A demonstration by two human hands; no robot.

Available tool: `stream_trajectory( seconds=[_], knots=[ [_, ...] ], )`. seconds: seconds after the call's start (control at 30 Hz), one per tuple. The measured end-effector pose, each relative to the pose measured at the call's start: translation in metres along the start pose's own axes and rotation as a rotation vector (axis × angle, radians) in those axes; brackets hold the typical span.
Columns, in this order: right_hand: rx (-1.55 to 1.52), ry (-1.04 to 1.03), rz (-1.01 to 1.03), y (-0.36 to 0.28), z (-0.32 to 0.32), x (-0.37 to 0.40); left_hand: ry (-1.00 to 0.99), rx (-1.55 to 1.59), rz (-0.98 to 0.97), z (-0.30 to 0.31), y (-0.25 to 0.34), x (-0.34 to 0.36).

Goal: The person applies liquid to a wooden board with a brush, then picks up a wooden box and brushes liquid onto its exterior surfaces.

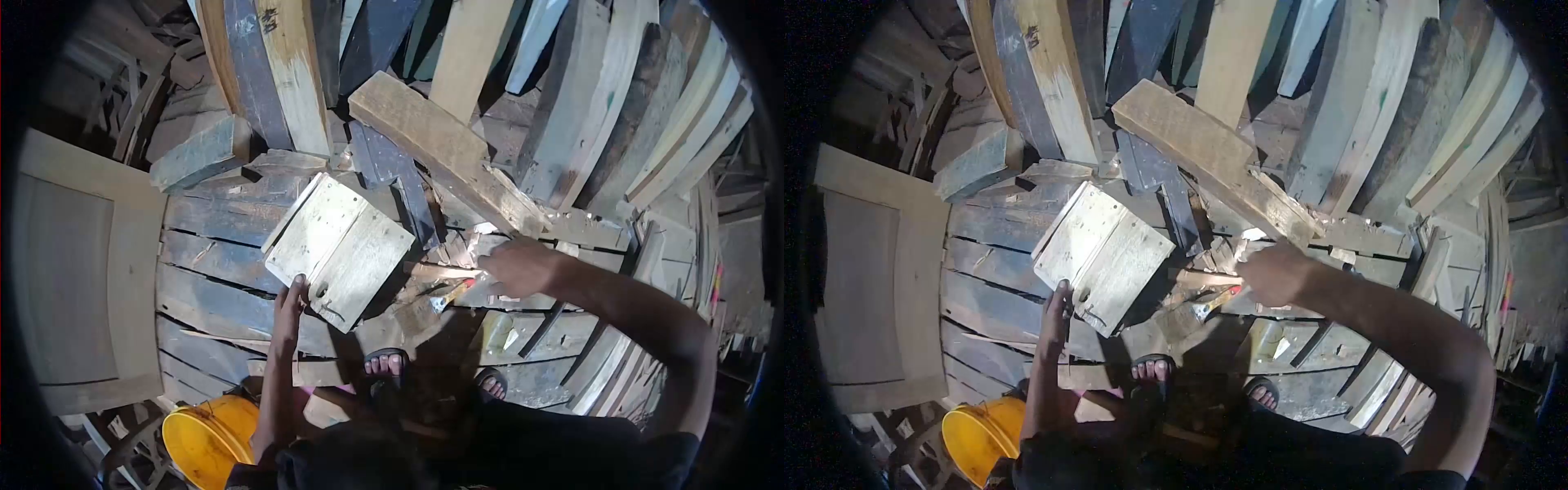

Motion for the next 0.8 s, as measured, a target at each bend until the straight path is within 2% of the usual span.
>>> stream_trajectory(
  seconds=[0.03,0.13,0.2,0.23,0.27,0.33,0.37,0.43,0.47,0.53,0.6,0.67,0.77,0.8],
  knots=[
    [-0.005,-0.133,-0.024,0.002,-0.008,0.012,-0.007,-0.082,0.035,0.003,0.01,0.006],
    [0.007,0.044,0.048,0.014,-0.001,0.019,-0.063,-0.295,0.05,0.006,0.038,0.014],
    [0.044,0.082,0.035,0.026,-0.01,-0.007,-0.126,-0.366,0.043,0.001,0.062,0.022],
    [0.023,0.087,0.019,0.028,-0.013,-0.02,-0.272,-0.356,-0.09,0.004,0.055,0.0],
    [-0.003,0.088,0.005,0.032,-0.023,-0.028,-0.181,-0.476,-0.208,0.022,0.048,-0.021],
    [-0.105,0.341,0.168,0.028,-0.038,-0.036,-0.15,-0.753,-0.21,0.027,0.066,-0.022],
    [-0.16,0.463,0.244,0.024,-0.048,-0.035,-0.007,-0.802,-0.236,0.037,0.065,-0.02],
    [-0.196,0.396,0.213,0.009,-0.076,-0.041,0.289,-0.866,-0.315,0.05,0.067,-0.018],
    [-0.202,0.365,0.202,0.002,-0.084,-0.046,0.352,-0.839,-0.486,0.042,0.08,-0.002],
    [-0.187,0.328,0.19,0.0,-0.105,-0.062,0.405,-0.944,-0.755,-0.03,0.134,0.062],
    [-0.139,0.347,0.158,-0.002,-0.121,-0.066,0.232,-0.86,-0.914,-0.084,0.131,0.064],
    [-0.206,0.516,0.234,0.003,-0.111,-0.044,0.13,-1.001,-1.011,-0.149,0.161,0.097],
    [-0.424,0.35,0.192,0.019,-0.097,-0.038,-0.037,-0.998,-1.11,-0.193,0.172,0.099],
    [-0.533,0.311,0.149,0.024,-0.089,-0.035,-0.029,-0.958,-1.152,-0.202,0.174,0.103]
  ],
)
Point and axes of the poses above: each hand's wrist, its own x-axis away from the middle knuckle, its own z-axis out of the back of the hand, y = z × x, the point moved 9 cm from there along -x, towards the middle knuckle, and after that the axes turned 3 degrees about -x, right-handed, at the moved point
